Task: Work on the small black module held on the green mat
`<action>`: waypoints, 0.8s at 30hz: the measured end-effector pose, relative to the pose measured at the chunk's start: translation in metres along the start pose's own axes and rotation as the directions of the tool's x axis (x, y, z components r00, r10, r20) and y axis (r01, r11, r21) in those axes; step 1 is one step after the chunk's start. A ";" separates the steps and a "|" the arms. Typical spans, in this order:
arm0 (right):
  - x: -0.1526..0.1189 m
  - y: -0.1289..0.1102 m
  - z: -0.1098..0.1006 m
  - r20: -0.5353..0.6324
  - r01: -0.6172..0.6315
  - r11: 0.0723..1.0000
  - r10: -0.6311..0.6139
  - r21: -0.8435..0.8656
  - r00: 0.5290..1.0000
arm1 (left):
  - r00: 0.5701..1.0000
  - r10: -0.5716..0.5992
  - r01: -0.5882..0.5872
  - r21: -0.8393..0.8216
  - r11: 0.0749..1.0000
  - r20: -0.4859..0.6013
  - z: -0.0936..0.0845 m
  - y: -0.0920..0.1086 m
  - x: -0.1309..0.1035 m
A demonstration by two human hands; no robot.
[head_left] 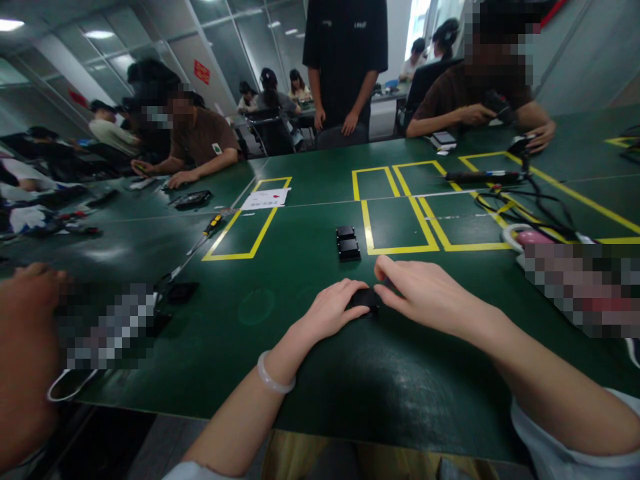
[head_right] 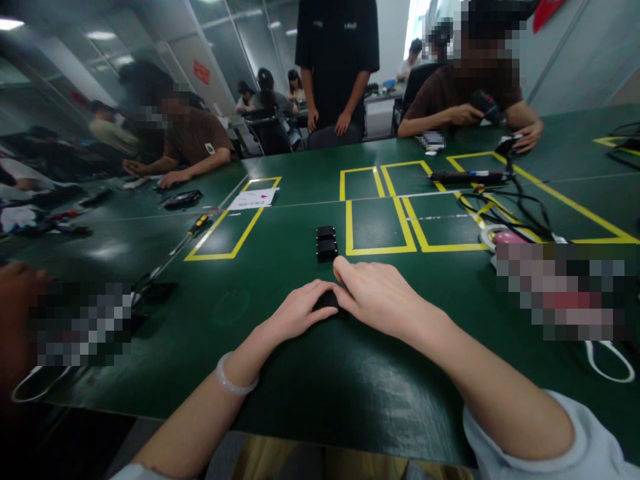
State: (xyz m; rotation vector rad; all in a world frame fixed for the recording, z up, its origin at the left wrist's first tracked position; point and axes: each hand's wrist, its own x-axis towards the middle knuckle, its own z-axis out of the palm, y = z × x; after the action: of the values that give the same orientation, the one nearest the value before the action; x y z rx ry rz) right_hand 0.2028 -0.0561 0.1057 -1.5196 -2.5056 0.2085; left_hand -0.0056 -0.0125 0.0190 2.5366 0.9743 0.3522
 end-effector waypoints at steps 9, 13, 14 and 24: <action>-0.002 0.004 -0.001 0.018 0.045 0.998 -0.047 0.053 0.999 | 1.000 -0.002 0.002 -0.004 1.000 0.003 -0.001 0.001 0.000; 0.000 0.001 -0.001 0.013 -0.038 0.999 0.038 -0.035 0.999 | 1.000 -0.005 0.005 0.010 1.000 0.006 -0.001 0.001 0.000; 0.001 0.001 0.000 0.026 -0.056 0.996 0.058 -0.062 0.998 | 1.000 -0.007 0.007 0.012 1.000 0.006 -0.001 0.001 0.000; -0.001 0.002 -0.001 0.020 -0.003 1.000 0.003 0.003 1.000 | 1.000 -0.001 0.001 0.006 1.000 0.002 -0.001 0.001 0.001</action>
State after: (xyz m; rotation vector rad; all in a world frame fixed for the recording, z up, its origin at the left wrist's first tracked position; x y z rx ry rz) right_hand 0.2054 -0.0559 0.1058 -1.5279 -2.5165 0.2292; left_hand -0.0050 -0.0125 0.0204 2.5410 0.9764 0.3469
